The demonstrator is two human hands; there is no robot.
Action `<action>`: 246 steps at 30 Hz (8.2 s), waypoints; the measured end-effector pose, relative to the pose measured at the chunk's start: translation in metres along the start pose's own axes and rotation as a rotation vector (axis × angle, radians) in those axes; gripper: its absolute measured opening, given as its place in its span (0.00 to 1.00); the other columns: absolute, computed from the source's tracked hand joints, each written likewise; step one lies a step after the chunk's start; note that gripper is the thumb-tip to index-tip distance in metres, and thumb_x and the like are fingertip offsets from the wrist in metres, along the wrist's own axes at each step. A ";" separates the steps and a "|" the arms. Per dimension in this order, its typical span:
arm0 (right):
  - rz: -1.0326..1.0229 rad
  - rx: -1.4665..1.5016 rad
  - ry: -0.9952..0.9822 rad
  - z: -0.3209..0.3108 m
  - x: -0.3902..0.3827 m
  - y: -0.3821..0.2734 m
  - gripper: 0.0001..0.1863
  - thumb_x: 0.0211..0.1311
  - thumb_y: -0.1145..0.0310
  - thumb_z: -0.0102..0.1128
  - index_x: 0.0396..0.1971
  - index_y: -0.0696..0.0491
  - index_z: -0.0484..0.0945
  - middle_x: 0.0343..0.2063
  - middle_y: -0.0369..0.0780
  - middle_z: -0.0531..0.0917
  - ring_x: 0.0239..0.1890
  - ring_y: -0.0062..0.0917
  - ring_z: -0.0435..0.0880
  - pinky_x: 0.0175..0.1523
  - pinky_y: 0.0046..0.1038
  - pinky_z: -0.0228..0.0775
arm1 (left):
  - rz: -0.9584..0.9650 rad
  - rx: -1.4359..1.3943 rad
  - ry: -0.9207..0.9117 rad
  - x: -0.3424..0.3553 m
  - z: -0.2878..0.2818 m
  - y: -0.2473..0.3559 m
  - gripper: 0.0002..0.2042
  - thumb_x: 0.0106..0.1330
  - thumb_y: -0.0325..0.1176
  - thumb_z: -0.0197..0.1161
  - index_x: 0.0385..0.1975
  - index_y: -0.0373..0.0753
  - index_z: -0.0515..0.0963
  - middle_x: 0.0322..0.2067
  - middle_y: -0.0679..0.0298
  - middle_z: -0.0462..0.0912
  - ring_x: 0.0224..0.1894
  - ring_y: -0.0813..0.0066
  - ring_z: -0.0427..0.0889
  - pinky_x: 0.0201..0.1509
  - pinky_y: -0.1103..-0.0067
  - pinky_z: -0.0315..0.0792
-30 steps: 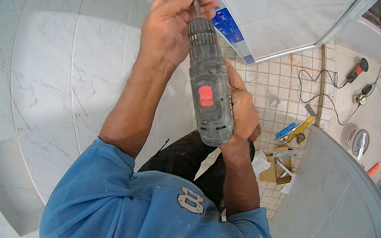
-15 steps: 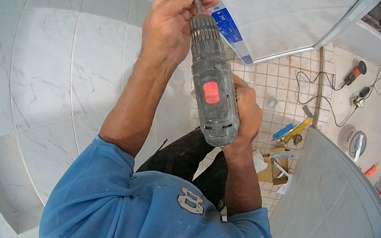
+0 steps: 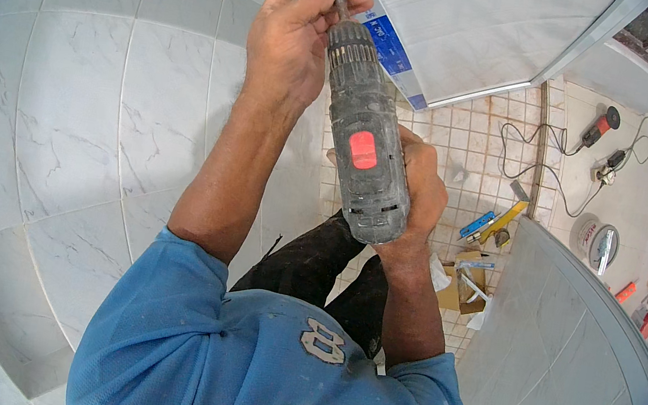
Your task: The person uses a power drill to drive screws into a white wall trim piece mounted on a tiled wall. They then switch to pliers to adjust or remove a small component from the trim.
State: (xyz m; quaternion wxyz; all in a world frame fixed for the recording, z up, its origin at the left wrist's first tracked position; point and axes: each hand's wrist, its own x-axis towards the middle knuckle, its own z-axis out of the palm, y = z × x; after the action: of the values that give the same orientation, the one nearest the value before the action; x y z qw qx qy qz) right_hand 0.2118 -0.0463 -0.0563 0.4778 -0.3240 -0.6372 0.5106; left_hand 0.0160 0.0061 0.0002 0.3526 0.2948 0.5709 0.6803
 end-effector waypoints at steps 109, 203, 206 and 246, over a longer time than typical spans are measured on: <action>0.187 -0.097 -0.165 0.006 0.011 0.004 0.31 0.52 0.60 0.76 0.56 0.59 0.82 0.67 0.50 0.78 0.54 0.38 0.89 0.55 0.32 0.81 | -0.249 -0.245 0.100 0.012 -0.007 -0.003 0.12 0.70 0.34 0.63 0.46 0.32 0.78 0.44 0.52 0.88 0.59 0.47 0.83 0.61 0.57 0.77; 0.041 0.168 -0.126 0.009 0.002 0.020 0.37 0.56 0.82 0.73 0.66 0.61 0.69 0.53 0.46 0.85 0.54 0.29 0.88 0.57 0.31 0.81 | 0.206 0.472 0.053 0.032 -0.025 -0.013 0.18 0.65 0.32 0.77 0.50 0.30 0.81 0.43 0.57 0.88 0.45 0.72 0.86 0.53 0.73 0.81; 0.038 0.188 -0.100 0.010 0.004 0.018 0.36 0.56 0.84 0.71 0.66 0.61 0.68 0.50 0.45 0.87 0.51 0.27 0.89 0.55 0.30 0.82 | 0.203 0.522 0.085 0.032 -0.026 -0.014 0.18 0.65 0.32 0.77 0.50 0.30 0.82 0.42 0.57 0.89 0.45 0.73 0.86 0.53 0.74 0.80; 0.027 0.098 -0.133 0.008 0.002 0.028 0.43 0.53 0.72 0.79 0.70 0.57 0.69 0.63 0.49 0.80 0.61 0.34 0.85 0.64 0.35 0.78 | 0.228 0.386 0.014 0.031 -0.028 -0.019 0.17 0.67 0.32 0.76 0.51 0.31 0.82 0.44 0.58 0.88 0.46 0.73 0.86 0.53 0.74 0.80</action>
State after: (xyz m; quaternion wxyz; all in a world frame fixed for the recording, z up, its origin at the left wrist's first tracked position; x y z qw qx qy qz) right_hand 0.2011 -0.0399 -0.0829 0.4427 -0.2741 -0.6374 0.5680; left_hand -0.0217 0.0170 -0.0230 0.2066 0.4148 0.6558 0.5959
